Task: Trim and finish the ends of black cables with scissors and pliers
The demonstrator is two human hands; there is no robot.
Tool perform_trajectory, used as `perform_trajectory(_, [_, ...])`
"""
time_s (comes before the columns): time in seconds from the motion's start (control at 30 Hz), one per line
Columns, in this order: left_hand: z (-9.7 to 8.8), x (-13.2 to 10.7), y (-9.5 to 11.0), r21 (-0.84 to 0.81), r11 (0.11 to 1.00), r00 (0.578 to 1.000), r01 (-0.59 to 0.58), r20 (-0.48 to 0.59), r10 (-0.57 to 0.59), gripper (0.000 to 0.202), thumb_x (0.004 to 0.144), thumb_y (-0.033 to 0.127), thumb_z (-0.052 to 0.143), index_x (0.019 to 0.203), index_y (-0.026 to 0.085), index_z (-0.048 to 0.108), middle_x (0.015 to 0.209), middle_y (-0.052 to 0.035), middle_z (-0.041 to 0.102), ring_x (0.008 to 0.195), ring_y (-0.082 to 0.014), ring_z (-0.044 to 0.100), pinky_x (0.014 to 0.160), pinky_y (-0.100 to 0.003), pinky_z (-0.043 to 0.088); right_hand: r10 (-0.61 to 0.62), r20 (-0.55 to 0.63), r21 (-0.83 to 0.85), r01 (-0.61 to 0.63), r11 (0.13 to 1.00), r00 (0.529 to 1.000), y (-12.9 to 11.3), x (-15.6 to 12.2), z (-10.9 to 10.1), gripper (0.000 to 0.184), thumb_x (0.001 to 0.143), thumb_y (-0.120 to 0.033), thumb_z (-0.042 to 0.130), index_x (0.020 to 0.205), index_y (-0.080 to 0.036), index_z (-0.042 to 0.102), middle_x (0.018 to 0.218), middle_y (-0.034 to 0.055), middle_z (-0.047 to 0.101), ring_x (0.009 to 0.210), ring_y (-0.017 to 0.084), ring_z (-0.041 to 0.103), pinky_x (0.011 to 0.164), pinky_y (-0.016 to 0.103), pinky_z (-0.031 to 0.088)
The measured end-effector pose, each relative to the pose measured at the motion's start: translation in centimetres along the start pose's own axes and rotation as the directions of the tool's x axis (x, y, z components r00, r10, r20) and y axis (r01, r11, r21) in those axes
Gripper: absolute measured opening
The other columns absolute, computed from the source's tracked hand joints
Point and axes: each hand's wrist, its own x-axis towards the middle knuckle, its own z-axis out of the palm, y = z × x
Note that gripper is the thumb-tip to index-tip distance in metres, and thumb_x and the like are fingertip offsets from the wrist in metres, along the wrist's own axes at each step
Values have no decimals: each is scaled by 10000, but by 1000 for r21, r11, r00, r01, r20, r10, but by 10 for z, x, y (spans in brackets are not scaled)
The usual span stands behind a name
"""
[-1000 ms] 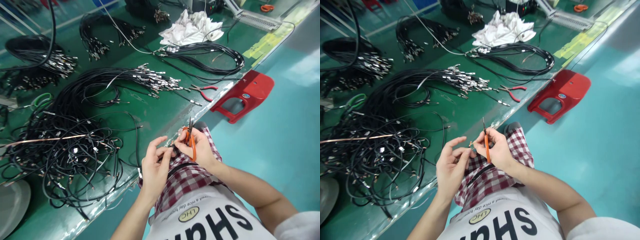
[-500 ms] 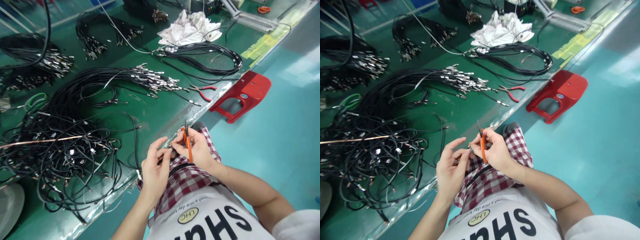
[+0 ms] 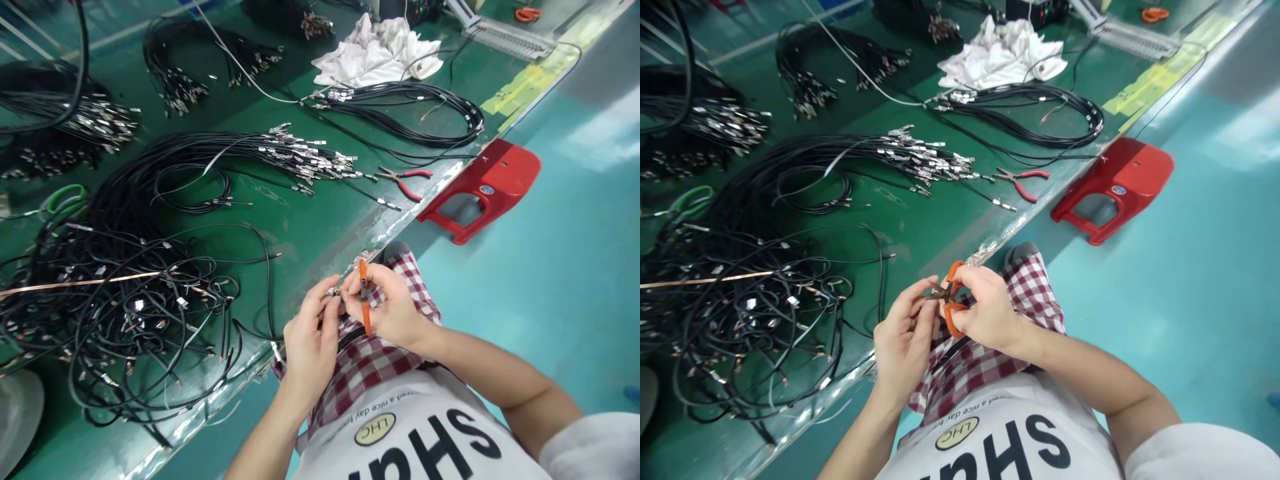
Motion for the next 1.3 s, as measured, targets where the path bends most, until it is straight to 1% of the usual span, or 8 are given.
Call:
perform_trajectory(0.13, [0,2,4,-71,991,994,109,19,-108,354,968,371,537,1289,225,563,816,-4,675,592,-48,562,546,-133,438,-133,36,-67,135,989,990,3,2,-3,188,773,-118,658,897,-220,560,857,24,648,807,192,608,798,352,503])
perform_trajectory(0.23, [-5,5,8,-257,954,988,154,45,-147,361,964,396,548,1260,192,528,751,12,638,498,-31,484,505,-138,413,-150,120,-125,164,978,981,4,5,-13,168,807,-144,668,929,-206,569,860,24,640,782,176,596,765,328,489])
perform_trajectory(0.3, [-11,7,9,-343,925,987,163,59,-152,354,961,388,558,1245,182,514,756,8,643,477,-23,478,502,-140,409,-150,168,-220,185,958,974,6,7,-21,183,823,-224,709,936,-197,568,875,31,623,754,165,573,708,305,466])
perform_trajectory(0.43, [-23,8,9,-432,884,983,180,110,-147,331,965,357,561,1242,182,512,772,-10,668,460,-19,488,493,-135,387,-181,241,-514,284,809,953,9,9,-31,256,849,-395,722,947,-190,604,891,23,641,726,154,571,658,303,386])
perform_trajectory(0.53, [-28,7,7,-467,860,977,205,154,-150,330,963,345,566,1246,183,515,764,-18,675,448,-24,491,475,-132,377,-184,306,-604,339,721,934,9,10,-30,272,884,-454,681,954,-194,636,889,-1,679,719,147,592,683,311,354])
perform_trajectory(0.67, [-29,6,7,-488,843,970,227,191,-150,325,962,329,570,1249,185,518,753,-17,674,440,-22,492,472,-127,376,-194,350,-637,385,668,917,7,11,-25,314,912,-502,635,930,-189,654,897,-13,702,722,148,607,698,322,341])
perform_trajectory(1.0, [-30,6,8,-451,862,965,232,221,-144,319,947,321,598,1231,181,558,728,-10,664,437,-18,488,469,-124,377,-199,395,-640,425,640,897,2,18,-28,344,925,-528,622,913,-191,692,877,-21,724,750,146,637,707,328,353])
perform_trajectory(1.3, [-29,7,8,-432,871,962,235,235,-143,306,948,320,598,1224,188,581,719,-8,657,439,-10,471,468,-120,368,-171,409,-605,407,684,896,-3,19,-31,344,912,-537,651,909,-200,722,858,-35,747,717,132,657,661,320,330])
